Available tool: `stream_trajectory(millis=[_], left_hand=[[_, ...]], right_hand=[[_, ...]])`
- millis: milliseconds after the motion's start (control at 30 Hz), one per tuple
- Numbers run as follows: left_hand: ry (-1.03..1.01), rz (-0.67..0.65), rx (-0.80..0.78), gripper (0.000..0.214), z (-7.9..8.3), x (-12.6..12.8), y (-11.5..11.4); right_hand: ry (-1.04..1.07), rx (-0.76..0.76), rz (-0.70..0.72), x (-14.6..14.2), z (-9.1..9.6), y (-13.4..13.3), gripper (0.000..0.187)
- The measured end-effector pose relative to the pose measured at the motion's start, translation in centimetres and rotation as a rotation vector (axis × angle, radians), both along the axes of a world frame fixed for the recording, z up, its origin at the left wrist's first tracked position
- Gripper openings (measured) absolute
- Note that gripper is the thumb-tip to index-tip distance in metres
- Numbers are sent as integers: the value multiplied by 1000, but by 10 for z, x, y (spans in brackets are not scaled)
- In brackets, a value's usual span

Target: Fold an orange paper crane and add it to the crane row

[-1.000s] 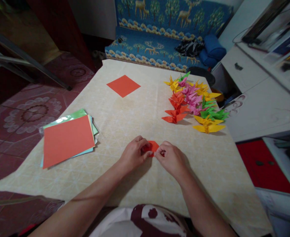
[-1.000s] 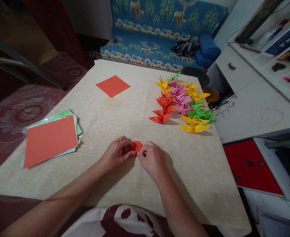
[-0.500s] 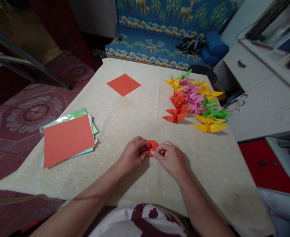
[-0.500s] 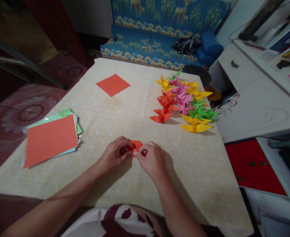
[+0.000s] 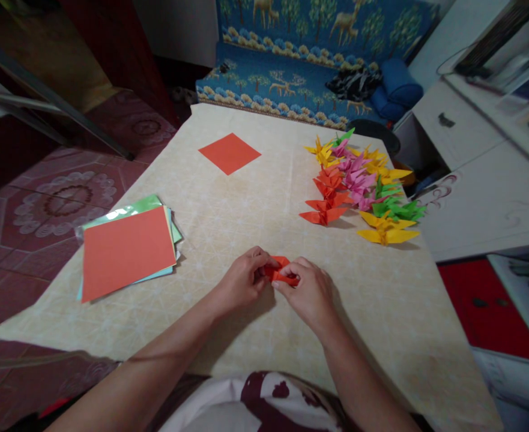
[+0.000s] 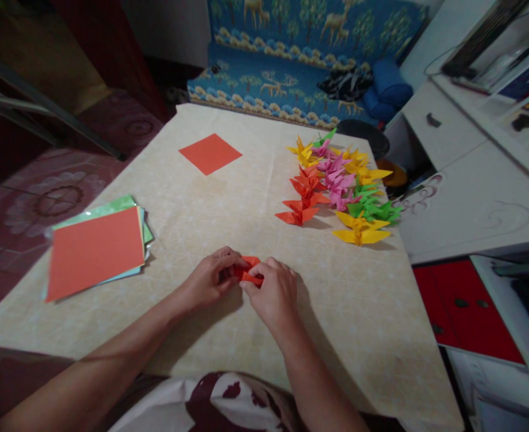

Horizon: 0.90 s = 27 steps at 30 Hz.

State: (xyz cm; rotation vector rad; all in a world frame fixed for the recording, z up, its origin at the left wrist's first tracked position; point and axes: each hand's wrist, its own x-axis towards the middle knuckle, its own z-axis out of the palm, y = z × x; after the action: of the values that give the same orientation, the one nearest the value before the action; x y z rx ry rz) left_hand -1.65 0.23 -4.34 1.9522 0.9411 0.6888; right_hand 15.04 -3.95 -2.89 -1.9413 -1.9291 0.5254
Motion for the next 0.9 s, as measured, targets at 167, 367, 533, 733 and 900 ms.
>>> stream_trajectory(millis=[167, 367, 533, 733, 900], left_hand=[[0, -8, -4, 41, -2, -1, 1], [-5, 0, -2, 43, -6, -1, 1], [8, 12, 9, 41, -5, 0, 0], [14, 43, 19, 38, -3, 2, -1], [28, 52, 6, 34, -3, 5, -1]], right_hand=[[-8, -27, 25, -5, 1, 4, 13], [-45, -26, 33, -8, 1, 5, 9], [-70, -13, 33, -9, 0, 4, 8], [-85, 29, 24, -8, -3, 2, 10], [-85, 69, -9, -6, -7, -1, 11]])
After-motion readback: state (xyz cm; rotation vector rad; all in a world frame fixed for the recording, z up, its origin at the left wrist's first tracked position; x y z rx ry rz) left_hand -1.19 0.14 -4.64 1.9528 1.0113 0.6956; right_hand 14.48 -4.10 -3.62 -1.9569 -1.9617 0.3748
